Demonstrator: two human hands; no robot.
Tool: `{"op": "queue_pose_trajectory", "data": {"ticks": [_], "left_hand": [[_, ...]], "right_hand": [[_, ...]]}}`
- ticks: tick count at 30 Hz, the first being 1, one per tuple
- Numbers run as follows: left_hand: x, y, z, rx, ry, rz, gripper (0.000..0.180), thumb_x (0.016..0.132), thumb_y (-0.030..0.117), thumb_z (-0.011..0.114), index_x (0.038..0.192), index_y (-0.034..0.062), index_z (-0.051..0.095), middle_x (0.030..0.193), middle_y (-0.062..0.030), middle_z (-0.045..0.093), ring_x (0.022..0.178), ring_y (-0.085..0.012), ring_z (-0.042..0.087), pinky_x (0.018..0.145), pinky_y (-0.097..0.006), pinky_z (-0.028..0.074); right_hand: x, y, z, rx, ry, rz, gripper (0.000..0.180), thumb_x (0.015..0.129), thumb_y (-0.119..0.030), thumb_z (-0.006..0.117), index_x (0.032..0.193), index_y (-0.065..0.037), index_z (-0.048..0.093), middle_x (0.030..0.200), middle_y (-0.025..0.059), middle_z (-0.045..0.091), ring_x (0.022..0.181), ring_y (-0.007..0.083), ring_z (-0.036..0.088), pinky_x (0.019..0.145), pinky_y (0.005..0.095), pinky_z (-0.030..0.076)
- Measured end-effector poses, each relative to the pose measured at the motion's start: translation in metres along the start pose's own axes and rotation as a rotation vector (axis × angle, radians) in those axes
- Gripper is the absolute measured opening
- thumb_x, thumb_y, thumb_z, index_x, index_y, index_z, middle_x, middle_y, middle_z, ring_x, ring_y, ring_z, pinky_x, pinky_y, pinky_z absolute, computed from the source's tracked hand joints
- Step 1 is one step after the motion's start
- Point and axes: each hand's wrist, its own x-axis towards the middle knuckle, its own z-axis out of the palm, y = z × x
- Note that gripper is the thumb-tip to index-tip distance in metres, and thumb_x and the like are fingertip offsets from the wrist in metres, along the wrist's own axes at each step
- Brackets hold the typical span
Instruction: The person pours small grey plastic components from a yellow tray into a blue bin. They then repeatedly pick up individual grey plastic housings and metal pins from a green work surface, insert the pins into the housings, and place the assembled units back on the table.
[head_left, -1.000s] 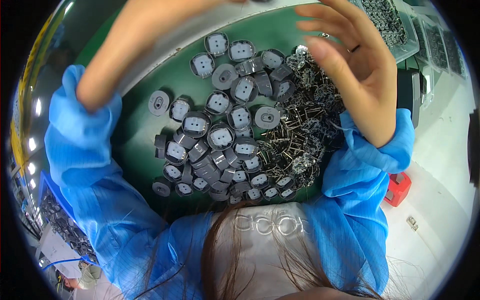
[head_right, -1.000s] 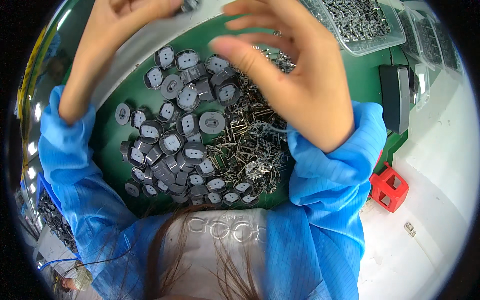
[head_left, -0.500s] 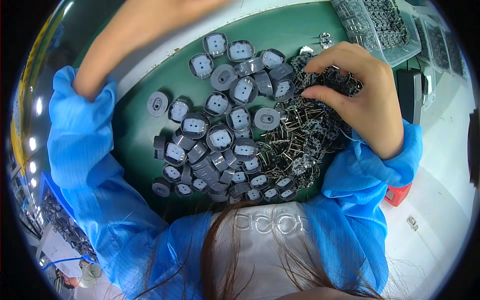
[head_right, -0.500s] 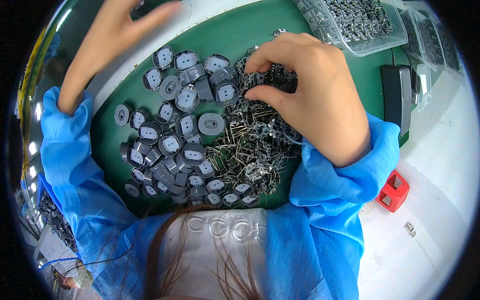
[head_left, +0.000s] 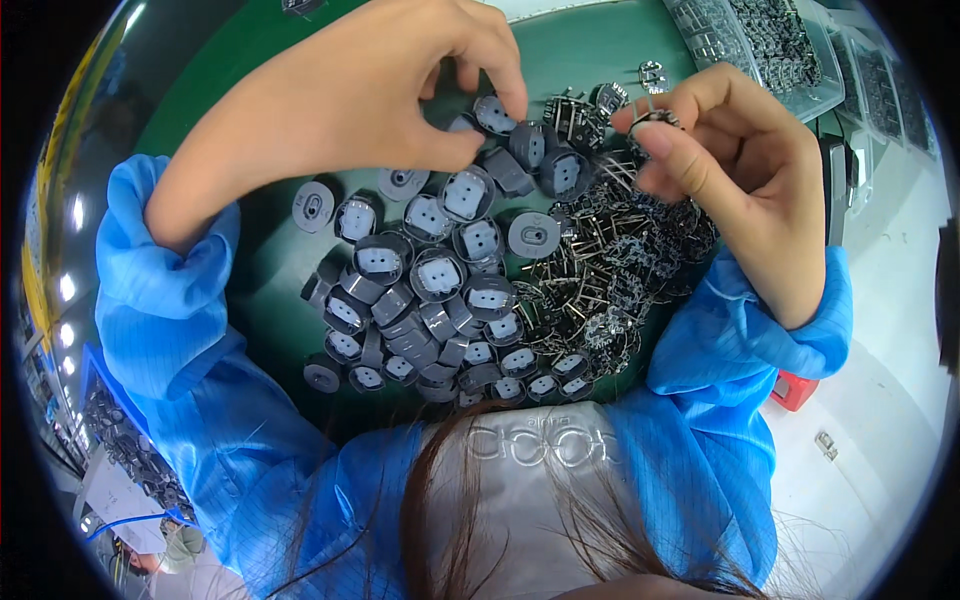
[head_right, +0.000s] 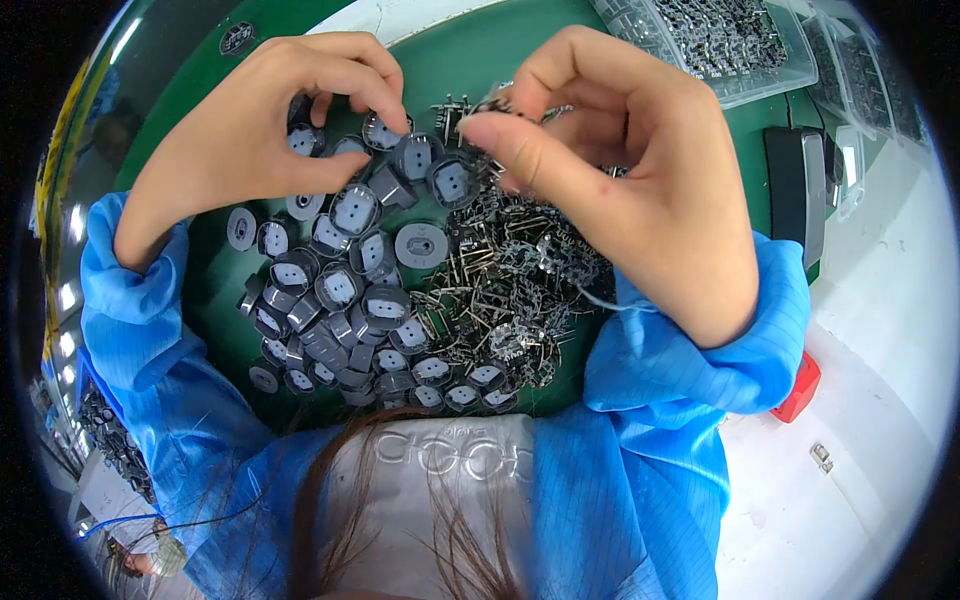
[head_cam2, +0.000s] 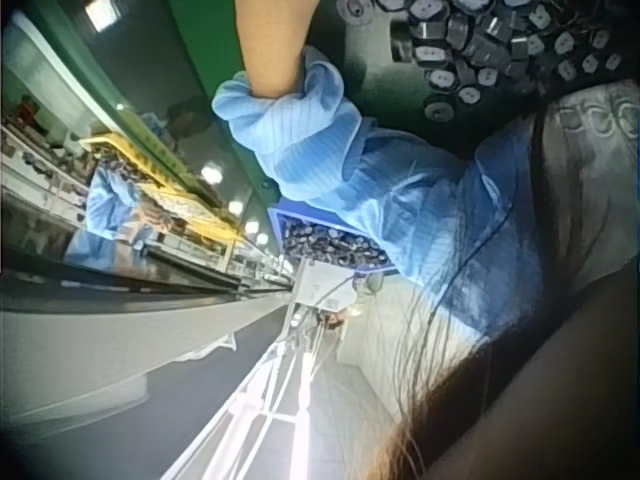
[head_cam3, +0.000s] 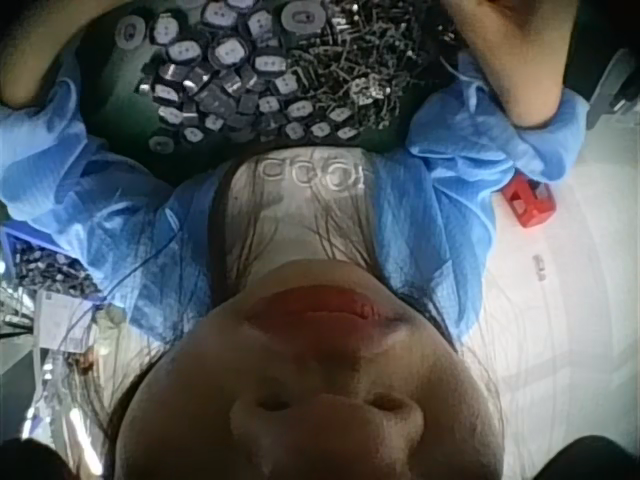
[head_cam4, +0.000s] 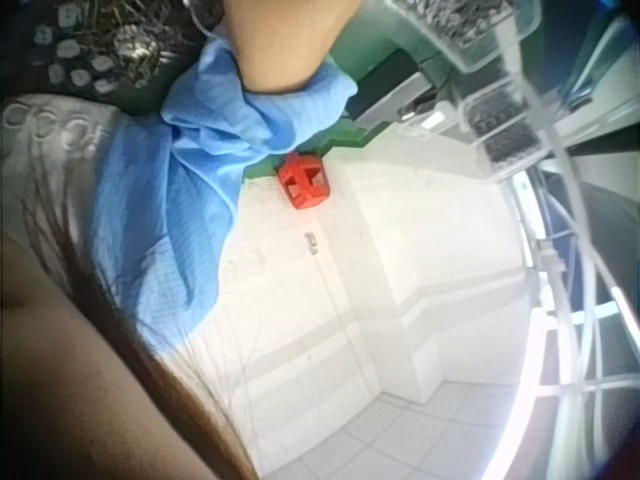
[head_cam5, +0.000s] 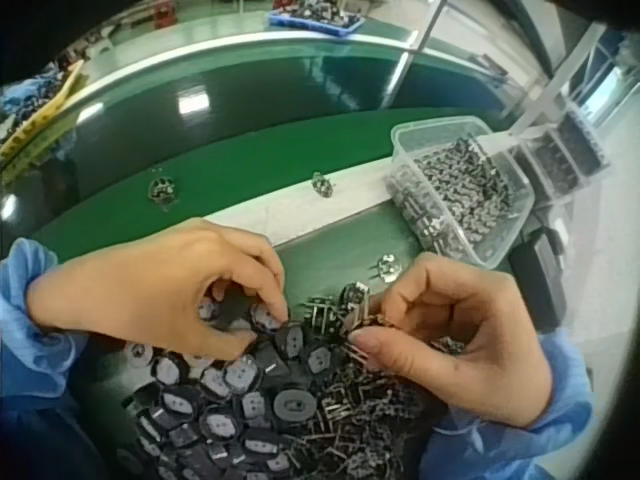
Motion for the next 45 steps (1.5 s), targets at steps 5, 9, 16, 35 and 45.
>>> {"op": "queue_pose_trajectory", "data": {"ticks": [5, 9, 16, 35, 45], "left_hand": [[-0.003, 0.003, 0.008, -0.013, 0.091, -0.101, 0.027, 0.073, -0.001, 0.081, 0.099, 0.0054, 0.073, 0.105, -0.0024, 0.068, 0.086, -0.0155, 0.061, 0.067, -0.028, 0.047], [-0.002, 0.005, -0.004, 0.007, 0.052, -0.1, 0.029, 0.079, 0.001, 0.08, 0.106, 0.0025, 0.071, 0.11, -0.0071, 0.07, 0.094, -0.0172, 0.069, 0.08, -0.028, 0.057], [0.002, 0.022, 0.017, -0.436, 0.264, -0.144, 0.04, 0.079, 0.003, 0.086, 0.114, -0.001, 0.067, 0.108, -0.013, 0.071, 0.091, -0.0159, 0.072, 0.083, -0.028, 0.062], [0.001, 0.033, 0.024, -0.507, 0.305, -0.287, 0.031, 0.08, -0.008, 0.079, 0.109, -0.0052, 0.07, 0.102, -0.0131, 0.075, 0.091, -0.0127, 0.073, 0.083, -0.025, 0.06], [-0.005, 0.008, 0.033, -0.463, 0.313, -0.177, 0.033, 0.08, -0.012, 0.078, 0.112, -0.0043, 0.07, 0.113, -0.0129, 0.074, 0.103, -0.0194, 0.074, 0.097, -0.032, 0.06]], "right_hand": [[0.005, 0.007, 0.015, 0.05, 0.026, -0.191, 0.01, 0.095, 0.0, 0.072, 0.099, 0.002, 0.063, 0.116, 0.0164, 0.071, 0.096, 0.015, 0.07, 0.088, 0.0273, 0.057], [0.004, 0.006, 0.029, 0.119, 0.143, -0.163, 0.01, 0.094, 0.001, 0.072, 0.101, 0.005, 0.066, 0.117, 0.0184, 0.071, 0.096, 0.0181, 0.072, 0.089, 0.0277, 0.058], [0.003, 0.004, 0.027, 0.084, 0.168, -0.108, 0.019, 0.093, 0.003, 0.071, 0.112, 0.009, 0.069, 0.116, 0.0194, 0.071, 0.1, 0.0207, 0.072, 0.088, 0.0281, 0.057], [0.009, -0.018, 0.054, -0.364, 0.432, -0.367, 0.065, 0.084, 0.009, 0.078, 0.143, 0.003, 0.053, 0.1, 0.0166, 0.077, 0.095, 0.0216, 0.076, 0.084, 0.0306, 0.061], [0.011, -0.022, 0.048, -0.128, 0.438, -0.327, 0.074, 0.081, 0.009, 0.081, 0.147, 0.0, 0.05, 0.112, 0.0176, 0.075, 0.092, 0.0218, 0.077, 0.084, 0.0333, 0.062]]}}
